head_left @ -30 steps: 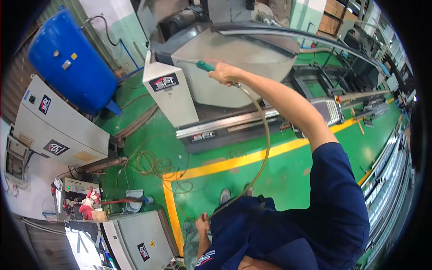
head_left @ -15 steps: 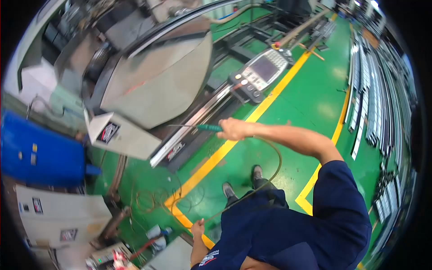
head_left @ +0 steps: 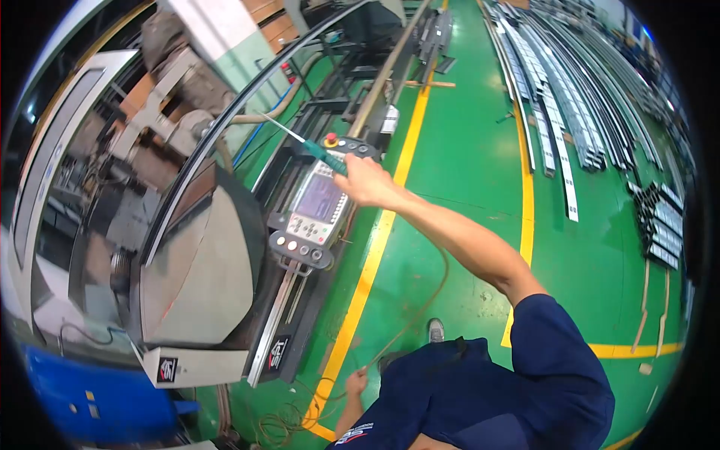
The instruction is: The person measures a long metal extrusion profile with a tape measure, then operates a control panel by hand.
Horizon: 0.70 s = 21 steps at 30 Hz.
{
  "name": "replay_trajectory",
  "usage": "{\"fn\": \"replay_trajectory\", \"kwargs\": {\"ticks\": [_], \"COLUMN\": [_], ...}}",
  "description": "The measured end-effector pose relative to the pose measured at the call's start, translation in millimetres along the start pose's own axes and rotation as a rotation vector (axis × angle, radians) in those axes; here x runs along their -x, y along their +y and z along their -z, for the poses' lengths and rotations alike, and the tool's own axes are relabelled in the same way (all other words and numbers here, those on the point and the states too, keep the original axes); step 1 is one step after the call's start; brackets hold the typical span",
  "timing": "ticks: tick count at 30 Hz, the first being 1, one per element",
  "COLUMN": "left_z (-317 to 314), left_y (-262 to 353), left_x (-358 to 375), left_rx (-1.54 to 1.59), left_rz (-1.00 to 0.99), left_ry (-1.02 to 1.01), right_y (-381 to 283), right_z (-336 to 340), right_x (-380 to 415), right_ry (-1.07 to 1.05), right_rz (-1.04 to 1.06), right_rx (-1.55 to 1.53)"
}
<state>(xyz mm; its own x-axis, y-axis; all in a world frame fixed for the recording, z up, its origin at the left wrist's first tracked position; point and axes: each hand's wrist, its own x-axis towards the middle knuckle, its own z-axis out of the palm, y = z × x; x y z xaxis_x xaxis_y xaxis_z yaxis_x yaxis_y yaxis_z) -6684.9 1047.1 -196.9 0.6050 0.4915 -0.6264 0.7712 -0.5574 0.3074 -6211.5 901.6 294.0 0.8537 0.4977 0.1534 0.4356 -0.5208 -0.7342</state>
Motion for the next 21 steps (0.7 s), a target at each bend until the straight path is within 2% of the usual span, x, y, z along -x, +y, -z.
{"fn": "replay_trajectory", "kwargs": {"ticks": [1,2,4,5,8,9,10,12,15,18,21], "left_z": [-12.9,-22.0,-16.5,-7.6,20.2,25.6,32.3,47.6,60.2,58.0,66.7], "left_y": [36.1,70.4,124.6,139.6,147.7,146.6,147.9,160.9,200.1,260.5,335.1], "left_x": [-5.9,-13.4,-28.1,-35.8,-60.2,-68.9,-79.8,-87.1,-105.7,-158.4,-224.7], "left_rx": [-0.014,-0.086,0.034,0.021,-0.170,-0.198,-0.233,-0.100,0.029,0.026,0.018], "left_rz": [-0.060,-0.254,-0.150,-0.160,-0.228,-0.184,-0.140,-0.126,-0.136,-0.078,-0.161], "left_ry": [-0.016,0.022,0.042,-0.001,-0.187,-0.281,-0.373,-0.387,-0.299,-0.281,-0.346], "right_y": [17.4,33.1,60.5,80.8,144.9,173.1,201.7,267.6,352.4,395.3,431.3], "right_z": [18.1,33.0,68.8,76.7,101.6,106.6,106.1,94.4,79.7,89.1,117.0], "right_x": [-7.5,-8.8,-12.8,-22.0,-36.3,-41.7,-44.2,-45.8,-48.4,-83.1,-156.3], "right_ry": [-0.045,-0.038,-0.020,0.067,0.043,-0.117,-0.128,-0.110,-0.119,-0.074,-0.015], "right_rz": [-0.064,-0.065,-0.058,-0.116,-0.086,-0.150,-0.256,-0.425,-0.590,-0.691,-0.743], "right_rx": [-0.005,0.040,0.155,0.098,0.106,0.109,0.150,0.227,0.277,0.285,0.279]}}
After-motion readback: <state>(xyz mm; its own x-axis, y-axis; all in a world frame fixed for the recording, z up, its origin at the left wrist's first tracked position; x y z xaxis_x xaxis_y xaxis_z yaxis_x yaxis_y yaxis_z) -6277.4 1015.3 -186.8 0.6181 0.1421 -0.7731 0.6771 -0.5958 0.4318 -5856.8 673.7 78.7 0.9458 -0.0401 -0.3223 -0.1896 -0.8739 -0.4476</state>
